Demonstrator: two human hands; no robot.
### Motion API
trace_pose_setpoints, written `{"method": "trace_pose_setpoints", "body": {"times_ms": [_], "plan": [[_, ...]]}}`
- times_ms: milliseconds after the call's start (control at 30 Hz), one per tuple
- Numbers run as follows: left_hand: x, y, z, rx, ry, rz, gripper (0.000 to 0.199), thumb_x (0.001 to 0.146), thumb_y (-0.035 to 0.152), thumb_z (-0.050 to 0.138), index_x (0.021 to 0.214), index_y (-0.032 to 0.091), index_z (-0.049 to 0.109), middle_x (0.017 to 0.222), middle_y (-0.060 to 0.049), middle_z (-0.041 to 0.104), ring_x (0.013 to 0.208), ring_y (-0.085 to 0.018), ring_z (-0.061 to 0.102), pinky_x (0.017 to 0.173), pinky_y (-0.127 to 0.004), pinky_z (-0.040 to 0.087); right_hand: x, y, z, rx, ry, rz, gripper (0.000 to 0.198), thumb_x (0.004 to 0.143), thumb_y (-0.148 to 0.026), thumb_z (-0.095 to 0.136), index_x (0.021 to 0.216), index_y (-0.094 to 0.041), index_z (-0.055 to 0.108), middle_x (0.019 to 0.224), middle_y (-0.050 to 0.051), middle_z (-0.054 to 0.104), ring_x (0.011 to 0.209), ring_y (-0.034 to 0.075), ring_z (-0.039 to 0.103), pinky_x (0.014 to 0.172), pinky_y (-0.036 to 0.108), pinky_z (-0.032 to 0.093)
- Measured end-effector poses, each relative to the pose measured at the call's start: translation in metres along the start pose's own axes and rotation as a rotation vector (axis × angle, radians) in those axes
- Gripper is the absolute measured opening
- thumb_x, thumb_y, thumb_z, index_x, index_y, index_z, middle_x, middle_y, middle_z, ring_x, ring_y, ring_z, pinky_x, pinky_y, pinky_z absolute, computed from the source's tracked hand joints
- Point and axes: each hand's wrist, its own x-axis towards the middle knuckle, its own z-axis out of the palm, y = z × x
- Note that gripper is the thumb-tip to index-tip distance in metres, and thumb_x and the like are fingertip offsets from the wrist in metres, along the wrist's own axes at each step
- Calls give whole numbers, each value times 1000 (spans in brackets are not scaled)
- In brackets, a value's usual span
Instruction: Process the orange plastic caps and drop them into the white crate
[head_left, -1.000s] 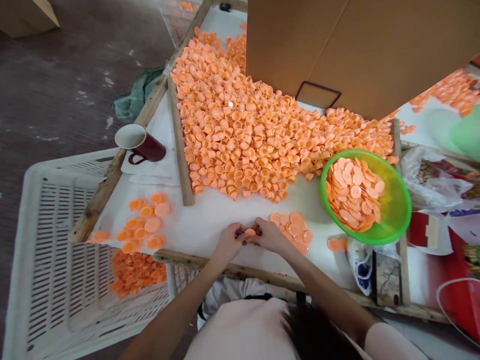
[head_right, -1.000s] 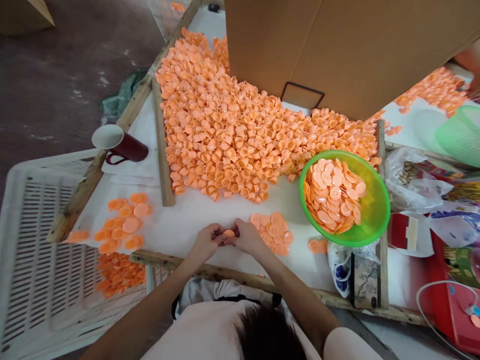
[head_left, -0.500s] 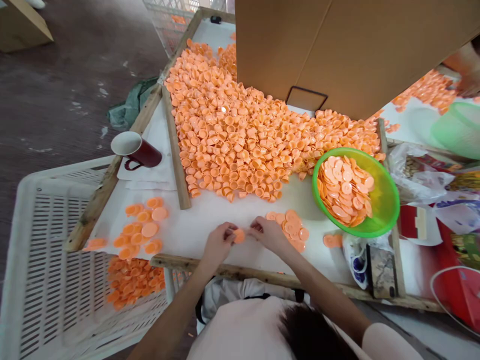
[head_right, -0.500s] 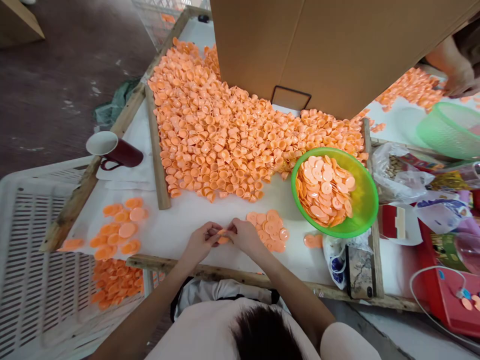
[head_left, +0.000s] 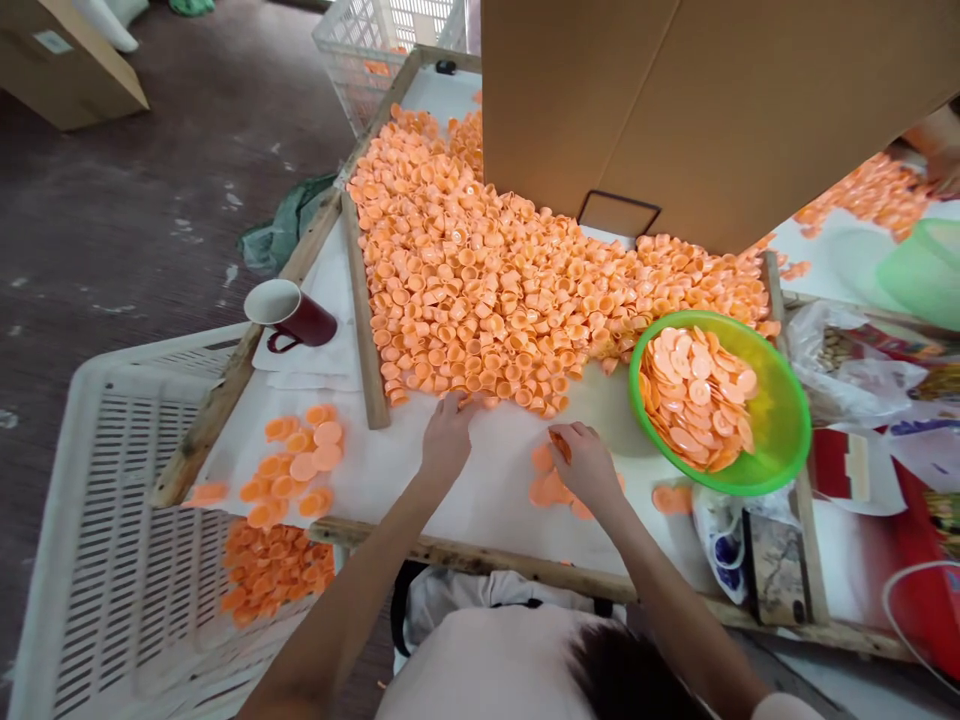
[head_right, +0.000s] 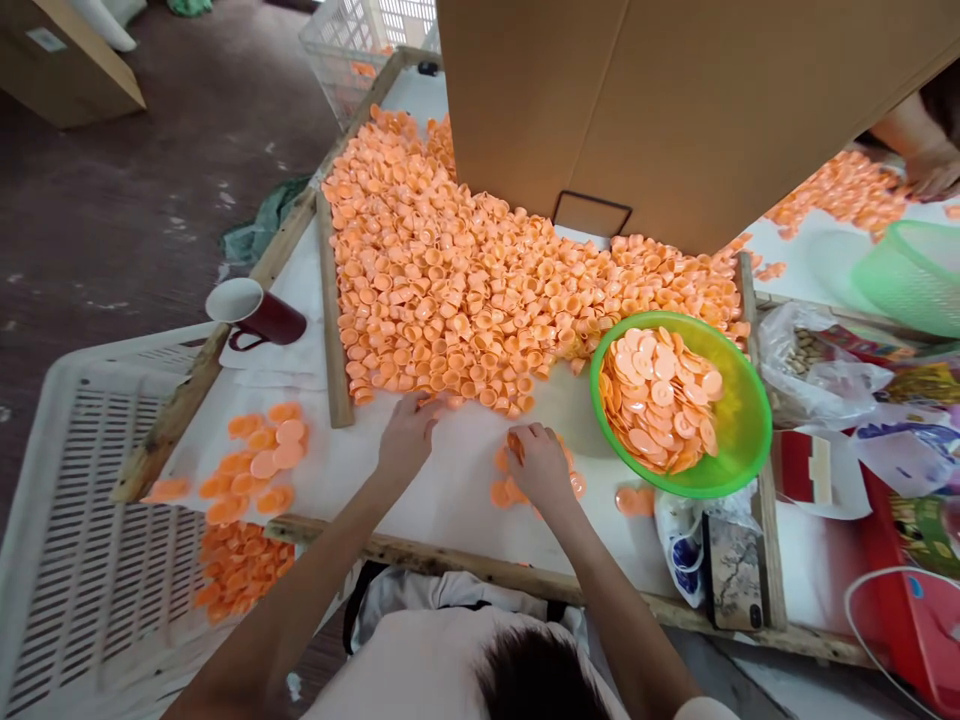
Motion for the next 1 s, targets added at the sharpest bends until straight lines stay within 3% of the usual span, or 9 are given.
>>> {"method": "trace_pose_setpoints", "body": {"times_ms": [100, 233, 367, 500, 600, 800, 1000], "plan": [[3, -19, 11, 18, -35, -12, 28, 83, 8, 41, 92, 22, 64, 104, -8, 54, 97, -23, 51, 78, -32, 45, -1, 4, -10, 66, 113, 10, 23, 86, -17, 42, 95, -18, 64, 89, 8, 63, 87, 23, 55, 81, 35, 42], [-2, -19, -4, -210, 64, -130, 17, 84, 26, 50, 79, 20, 65, 95, -6, 52, 86, -19, 54, 75, -30, 45, -1, 14, -12, 192, 185, 38, 19, 86, -25, 47, 88, -21, 66, 92, 8, 63, 90, 22, 55, 82, 37, 43], [-13, 16, -22, -727, 100, -340, 14, 75, 33, 61, 74, 18, 63, 85, -3, 55, 71, -14, 54, 66, -27, 45, -2, 9, -3, 496, 56, 97, 18, 84, -36, 54, 84, -21, 65, 87, 6, 63, 79, 19, 57, 73, 33, 48], [-27, 51, -26, -1256, -54, -592, 27, 71, 44, 62, 72, 17, 54, 66, 1, 53, 58, -10, 47, 56, -23, 42, -4, -21, 4, 952, -117, 149, 22, 79, -41, 59, 84, -20, 59, 74, 2, 62, 66, 14, 58, 60, 28, 50], [-35, 63, -24, -1478, -128, -692, 33, 70, 47, 64, 72, 17, 51, 67, 2, 51, 56, -8, 45, 55, -22, 42, -4, -46, 1, 1124, -177, 126, 23, 75, -41, 64, 80, -20, 56, 72, 0, 62, 61, 13, 59, 57, 26, 51], [-39, 63, -23, -1526, -60, -697, 30, 72, 44, 66, 75, 17, 53, 69, 3, 53, 58, -7, 47, 54, -20, 42, -5, -60, -2, 1148, -160, 130, 24, 73, -38, 67, 79, -20, 53, 72, -1, 61, 59, 11, 59, 54, 24, 51], [-40, 64, -19, -1566, -109, -714, 29, 75, 44, 64, 80, 16, 58, 68, 3, 52, 53, -6, 43, 50, -19, 36, -9, -59, 7, 1096, -94, 137, 21, 76, -35, 64, 81, -21, 50, 73, -2, 60, 58, 11, 59, 55, 24, 50]]}}
